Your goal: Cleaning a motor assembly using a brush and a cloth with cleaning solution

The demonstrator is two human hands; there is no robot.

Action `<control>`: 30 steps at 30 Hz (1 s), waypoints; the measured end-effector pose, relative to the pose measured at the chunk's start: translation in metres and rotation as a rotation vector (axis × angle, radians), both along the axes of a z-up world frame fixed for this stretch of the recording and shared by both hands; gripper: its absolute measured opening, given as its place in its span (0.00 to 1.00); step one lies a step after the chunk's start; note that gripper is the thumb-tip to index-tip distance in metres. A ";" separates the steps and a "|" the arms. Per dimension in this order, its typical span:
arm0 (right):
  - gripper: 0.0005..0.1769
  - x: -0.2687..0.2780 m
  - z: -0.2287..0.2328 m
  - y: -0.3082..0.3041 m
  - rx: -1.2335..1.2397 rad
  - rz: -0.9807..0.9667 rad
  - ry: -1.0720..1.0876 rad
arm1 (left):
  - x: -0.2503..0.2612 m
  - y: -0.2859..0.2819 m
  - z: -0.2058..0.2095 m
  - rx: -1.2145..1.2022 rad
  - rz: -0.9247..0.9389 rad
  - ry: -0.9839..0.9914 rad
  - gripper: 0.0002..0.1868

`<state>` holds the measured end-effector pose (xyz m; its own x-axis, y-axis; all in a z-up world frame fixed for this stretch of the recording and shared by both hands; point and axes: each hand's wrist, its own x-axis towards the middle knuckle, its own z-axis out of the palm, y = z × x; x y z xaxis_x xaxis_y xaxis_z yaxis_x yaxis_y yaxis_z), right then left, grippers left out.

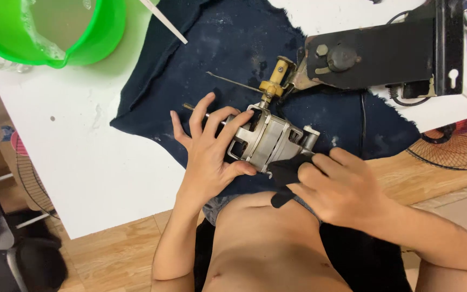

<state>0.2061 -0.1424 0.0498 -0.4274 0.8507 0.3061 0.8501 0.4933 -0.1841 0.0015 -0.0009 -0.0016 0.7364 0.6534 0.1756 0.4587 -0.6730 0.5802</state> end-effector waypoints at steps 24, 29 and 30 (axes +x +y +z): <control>0.28 -0.016 0.006 -0.005 0.246 -0.025 -0.270 | -0.001 -0.001 -0.004 -0.009 0.012 -0.059 0.50; 0.27 -0.018 0.005 -0.006 0.307 0.032 -0.363 | -0.001 -0.003 -0.005 0.000 0.018 -0.087 0.49; 0.27 -0.017 0.008 -0.005 0.305 0.035 -0.365 | 0.000 -0.002 -0.005 -0.003 0.021 -0.089 0.49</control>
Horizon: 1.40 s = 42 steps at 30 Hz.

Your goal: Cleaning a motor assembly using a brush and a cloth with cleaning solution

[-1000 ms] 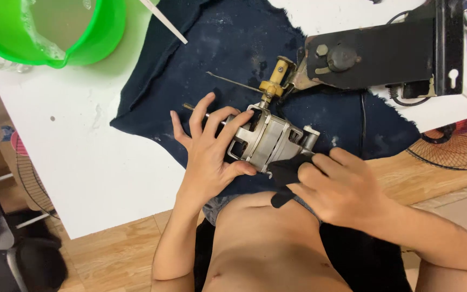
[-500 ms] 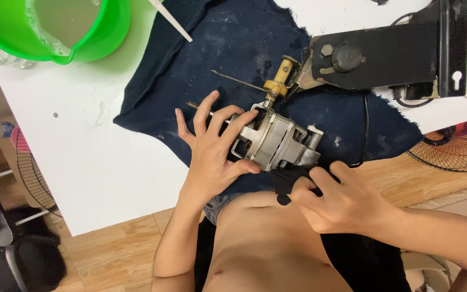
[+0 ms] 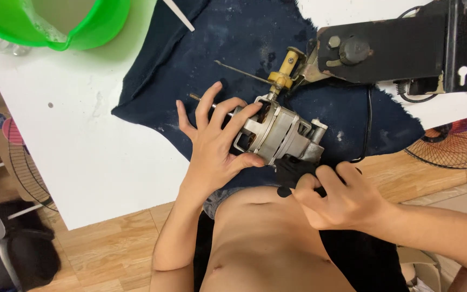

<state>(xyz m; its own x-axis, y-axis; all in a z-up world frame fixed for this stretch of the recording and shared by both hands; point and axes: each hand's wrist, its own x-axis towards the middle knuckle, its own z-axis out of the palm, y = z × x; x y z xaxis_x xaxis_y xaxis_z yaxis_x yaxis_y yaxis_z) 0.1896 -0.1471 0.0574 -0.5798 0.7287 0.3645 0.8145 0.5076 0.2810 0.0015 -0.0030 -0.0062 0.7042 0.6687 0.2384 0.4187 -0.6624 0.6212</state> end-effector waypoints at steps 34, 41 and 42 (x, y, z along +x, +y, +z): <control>0.12 -0.025 -0.010 -0.005 -0.051 -0.008 -0.173 | -0.004 -0.001 0.003 -0.008 0.005 0.010 0.46; 0.18 -0.013 0.001 0.001 -0.084 0.042 -0.118 | -0.003 0.000 0.003 -0.020 -0.001 -0.029 0.38; 0.18 -0.013 0.000 0.001 -0.085 0.045 -0.117 | -0.003 0.001 0.004 -0.021 0.001 -0.027 0.38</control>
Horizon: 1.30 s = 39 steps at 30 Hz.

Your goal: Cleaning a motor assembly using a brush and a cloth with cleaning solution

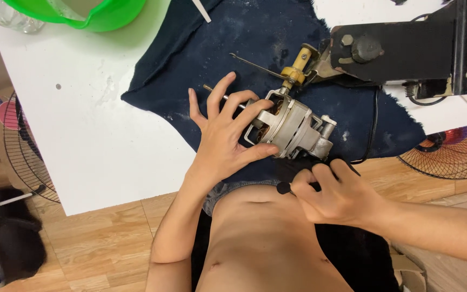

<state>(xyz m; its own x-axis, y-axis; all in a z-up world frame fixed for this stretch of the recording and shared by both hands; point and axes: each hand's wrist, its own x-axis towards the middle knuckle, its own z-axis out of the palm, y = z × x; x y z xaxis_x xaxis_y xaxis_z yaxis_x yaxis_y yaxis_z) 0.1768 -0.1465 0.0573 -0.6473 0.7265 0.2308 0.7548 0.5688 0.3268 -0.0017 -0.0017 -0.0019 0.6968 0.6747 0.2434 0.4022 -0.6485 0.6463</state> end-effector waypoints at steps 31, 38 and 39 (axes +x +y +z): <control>0.19 0.000 -0.018 -0.015 0.054 -0.119 0.096 | -0.001 0.003 0.005 -0.069 -0.063 -0.047 0.31; 0.16 -0.003 -0.012 -0.015 0.031 -0.185 0.168 | 0.000 0.004 0.003 -0.061 -0.060 -0.049 0.31; 0.16 -0.002 -0.014 -0.017 0.033 -0.187 0.168 | 0.000 0.004 0.003 -0.060 -0.063 -0.048 0.31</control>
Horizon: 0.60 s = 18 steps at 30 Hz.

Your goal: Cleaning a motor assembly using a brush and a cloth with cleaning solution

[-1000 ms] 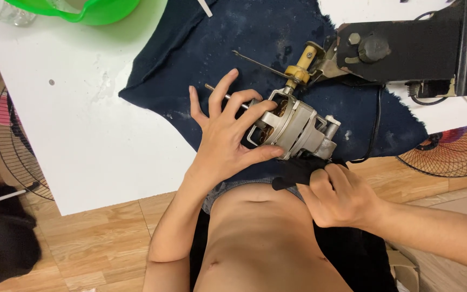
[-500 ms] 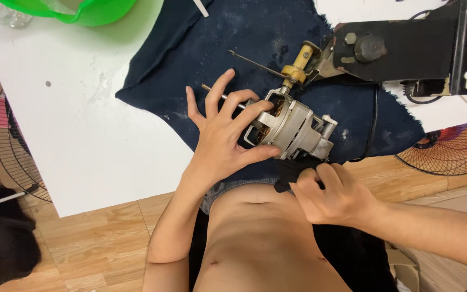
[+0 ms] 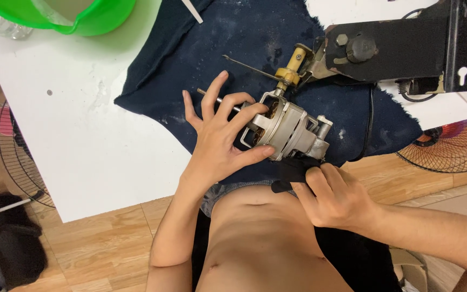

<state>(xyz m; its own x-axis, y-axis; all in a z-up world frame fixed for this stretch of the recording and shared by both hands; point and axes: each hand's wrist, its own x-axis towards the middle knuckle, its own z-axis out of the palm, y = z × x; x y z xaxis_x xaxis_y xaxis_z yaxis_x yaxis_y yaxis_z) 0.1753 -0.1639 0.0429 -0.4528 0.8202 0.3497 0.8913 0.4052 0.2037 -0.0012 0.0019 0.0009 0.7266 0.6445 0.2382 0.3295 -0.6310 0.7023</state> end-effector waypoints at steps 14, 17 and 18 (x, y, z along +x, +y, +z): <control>0.12 0.061 -0.002 0.035 -0.196 -0.211 0.372 | -0.001 0.000 0.004 -0.020 -0.057 0.108 0.57; 0.09 0.057 0.011 0.065 -0.171 -0.088 0.351 | -0.001 -0.002 0.004 0.025 -0.036 0.130 0.54; 0.09 0.054 0.011 0.065 -0.172 -0.087 0.354 | -0.001 -0.002 0.003 0.024 -0.036 0.133 0.54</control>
